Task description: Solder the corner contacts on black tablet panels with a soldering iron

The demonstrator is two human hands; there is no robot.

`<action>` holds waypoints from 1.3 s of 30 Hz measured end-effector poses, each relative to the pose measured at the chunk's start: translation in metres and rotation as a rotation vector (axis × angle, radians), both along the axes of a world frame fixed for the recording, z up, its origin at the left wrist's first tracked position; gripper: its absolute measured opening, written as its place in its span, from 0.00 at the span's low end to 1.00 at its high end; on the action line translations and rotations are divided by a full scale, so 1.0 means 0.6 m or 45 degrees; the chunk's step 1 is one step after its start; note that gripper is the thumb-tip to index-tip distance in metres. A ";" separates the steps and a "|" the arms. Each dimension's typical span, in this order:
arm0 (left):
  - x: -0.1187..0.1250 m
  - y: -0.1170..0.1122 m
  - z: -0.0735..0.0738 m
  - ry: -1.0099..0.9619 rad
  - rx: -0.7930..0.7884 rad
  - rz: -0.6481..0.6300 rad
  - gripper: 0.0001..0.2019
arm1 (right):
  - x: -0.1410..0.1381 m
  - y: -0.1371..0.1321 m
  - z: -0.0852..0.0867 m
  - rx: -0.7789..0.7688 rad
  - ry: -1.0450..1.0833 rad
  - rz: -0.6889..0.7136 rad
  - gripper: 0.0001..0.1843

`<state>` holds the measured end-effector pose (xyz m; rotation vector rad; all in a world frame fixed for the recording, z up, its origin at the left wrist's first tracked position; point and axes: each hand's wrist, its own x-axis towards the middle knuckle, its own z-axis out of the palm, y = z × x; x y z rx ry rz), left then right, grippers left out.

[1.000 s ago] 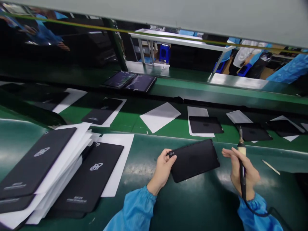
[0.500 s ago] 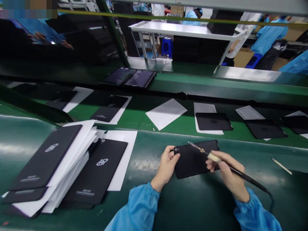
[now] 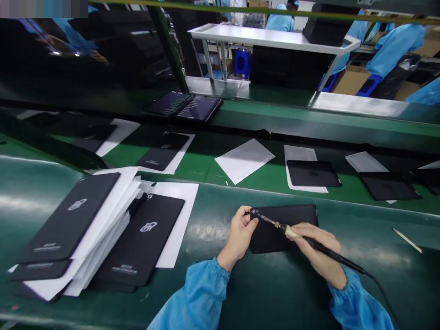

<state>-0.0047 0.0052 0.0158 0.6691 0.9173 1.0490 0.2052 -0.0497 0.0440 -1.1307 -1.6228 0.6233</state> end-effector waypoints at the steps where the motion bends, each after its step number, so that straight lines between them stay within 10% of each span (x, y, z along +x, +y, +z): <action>1: 0.000 0.000 0.001 0.000 0.001 -0.001 0.17 | -0.001 0.001 0.005 0.010 -0.058 0.026 0.12; 39: -0.001 -0.002 -0.005 0.017 0.007 0.005 0.16 | -0.006 0.042 0.046 -0.075 -0.136 0.201 0.09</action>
